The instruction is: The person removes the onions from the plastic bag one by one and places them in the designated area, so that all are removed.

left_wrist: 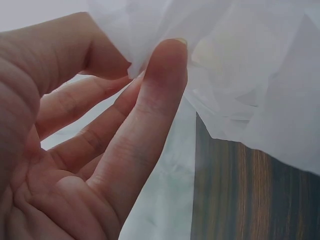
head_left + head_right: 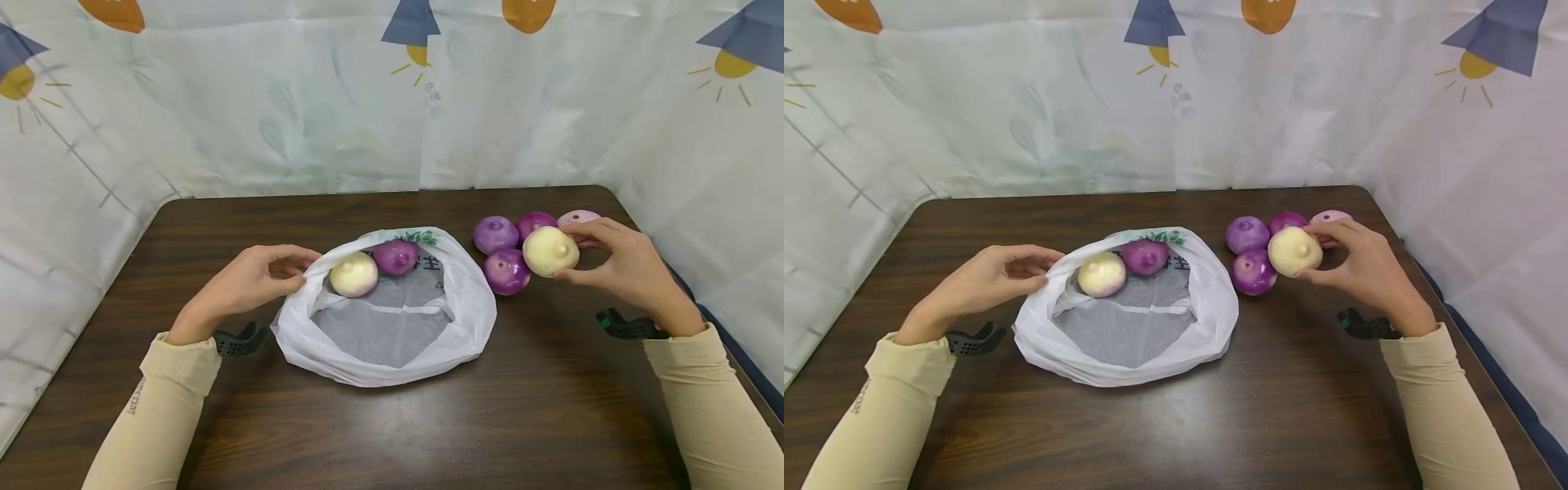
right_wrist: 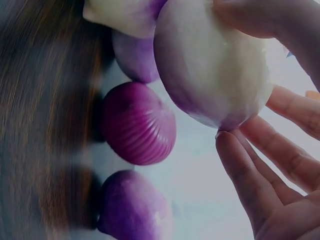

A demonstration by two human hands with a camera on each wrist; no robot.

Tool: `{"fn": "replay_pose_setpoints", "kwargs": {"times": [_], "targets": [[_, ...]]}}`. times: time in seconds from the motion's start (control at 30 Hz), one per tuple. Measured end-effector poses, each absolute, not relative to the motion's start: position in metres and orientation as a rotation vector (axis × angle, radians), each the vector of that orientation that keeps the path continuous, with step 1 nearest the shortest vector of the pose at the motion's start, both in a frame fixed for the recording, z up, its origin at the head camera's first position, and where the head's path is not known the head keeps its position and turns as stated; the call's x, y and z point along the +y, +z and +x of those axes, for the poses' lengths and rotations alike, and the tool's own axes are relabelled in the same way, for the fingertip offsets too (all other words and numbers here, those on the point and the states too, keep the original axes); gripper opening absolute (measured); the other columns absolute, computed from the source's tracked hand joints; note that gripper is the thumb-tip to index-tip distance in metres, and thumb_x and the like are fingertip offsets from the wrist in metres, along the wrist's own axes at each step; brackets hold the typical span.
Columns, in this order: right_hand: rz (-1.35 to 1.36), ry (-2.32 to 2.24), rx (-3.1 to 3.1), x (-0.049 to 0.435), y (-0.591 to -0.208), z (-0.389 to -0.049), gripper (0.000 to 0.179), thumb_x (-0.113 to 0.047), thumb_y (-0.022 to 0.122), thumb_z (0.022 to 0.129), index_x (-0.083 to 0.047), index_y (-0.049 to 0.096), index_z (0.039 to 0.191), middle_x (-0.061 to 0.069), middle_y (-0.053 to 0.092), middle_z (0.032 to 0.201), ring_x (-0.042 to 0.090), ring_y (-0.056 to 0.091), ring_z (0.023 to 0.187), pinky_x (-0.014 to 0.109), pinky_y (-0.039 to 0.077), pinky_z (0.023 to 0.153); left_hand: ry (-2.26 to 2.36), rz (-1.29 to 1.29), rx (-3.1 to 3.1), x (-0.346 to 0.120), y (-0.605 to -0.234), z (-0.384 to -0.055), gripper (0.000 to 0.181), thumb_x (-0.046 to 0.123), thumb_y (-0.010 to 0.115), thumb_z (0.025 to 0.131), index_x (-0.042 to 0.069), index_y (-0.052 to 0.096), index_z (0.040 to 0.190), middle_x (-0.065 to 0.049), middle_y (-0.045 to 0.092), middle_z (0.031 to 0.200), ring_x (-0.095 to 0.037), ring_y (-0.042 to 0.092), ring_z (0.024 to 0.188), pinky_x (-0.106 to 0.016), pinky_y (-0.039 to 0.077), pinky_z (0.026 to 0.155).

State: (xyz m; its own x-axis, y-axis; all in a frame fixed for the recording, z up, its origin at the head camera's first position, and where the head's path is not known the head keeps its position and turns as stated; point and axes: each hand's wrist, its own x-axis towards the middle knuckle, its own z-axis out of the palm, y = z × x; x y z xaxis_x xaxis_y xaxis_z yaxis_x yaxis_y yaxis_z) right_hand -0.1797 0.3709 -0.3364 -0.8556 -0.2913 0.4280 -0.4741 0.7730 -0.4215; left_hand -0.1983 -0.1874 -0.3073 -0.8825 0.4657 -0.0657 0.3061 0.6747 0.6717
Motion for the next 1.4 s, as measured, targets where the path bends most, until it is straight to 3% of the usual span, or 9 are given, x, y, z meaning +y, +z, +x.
{"fn": "replay_pose_setpoints", "kwargs": {"times": [0.33,0.43,0.63,0.93,1.4], "targets": [[0.452,0.71,-2.736,0.382,-0.336,-0.181,0.077,-0.016,0.101,0.06,-0.018,0.071,0.13,0.002,0.067,0.107,-0.031,0.047,0.092,-0.003,0.033,0.086,1.002,0.623,2.658,-0.188,-0.308,-0.199,0.039,0.009,0.066,0.095,0.02,0.069,0.133,-0.004,0.075,0.123,-0.002,0.071,0.096,-0.018,0.054,0.08],[0.425,0.698,-2.766,0.385,-0.335,-0.181,0.076,-0.02,0.101,0.061,-0.019,0.071,0.13,0.003,0.068,0.108,-0.032,0.046,0.092,0.002,0.034,0.09,1.001,0.622,2.657,-0.187,-0.308,-0.199,0.039,0.009,0.066,0.095,0.02,0.069,0.133,-0.003,0.075,0.123,-0.003,0.071,0.096,-0.018,0.054,0.08],[0.41,0.631,-2.804,0.386,-0.335,-0.183,0.076,-0.024,0.101,0.061,-0.02,0.071,0.13,0.004,0.072,0.111,-0.026,0.046,0.091,0.01,0.037,0.084,0.997,0.621,2.657,-0.187,-0.308,-0.199,0.039,0.009,0.066,0.095,0.02,0.069,0.132,-0.003,0.075,0.123,-0.003,0.071,0.096,-0.018,0.054,0.08],[0.414,0.626,-2.84,0.389,-0.342,-0.184,0.074,-0.028,0.101,0.061,-0.018,0.072,0.128,0.006,0.072,0.111,-0.011,0.056,0.092,0.003,0.036,0.082,0.998,0.636,2.655,-0.187,-0.309,-0.2,0.039,0.008,0.065,0.095,0.019,0.069,0.133,-0.004,0.075,0.123,-0.002,0.071,0.096,-0.018,0.054,0.08],[0.427,0.73,-2.923,0.385,-0.348,-0.188,0.064,-0.032,0.099,0.066,-0.018,0.073,0.123,0.004,0.073,0.115,-0.014,0.054,0.093,0.0,0.038,0.083,0.997,0.625,2.652,-0.187,-0.309,-0.2,0.04,0.008,0.066,0.095,0.019,0.069,0.133,-0.004,0.075,0.122,-0.003,0.071,0.096,-0.018,0.054,0.079]]}}
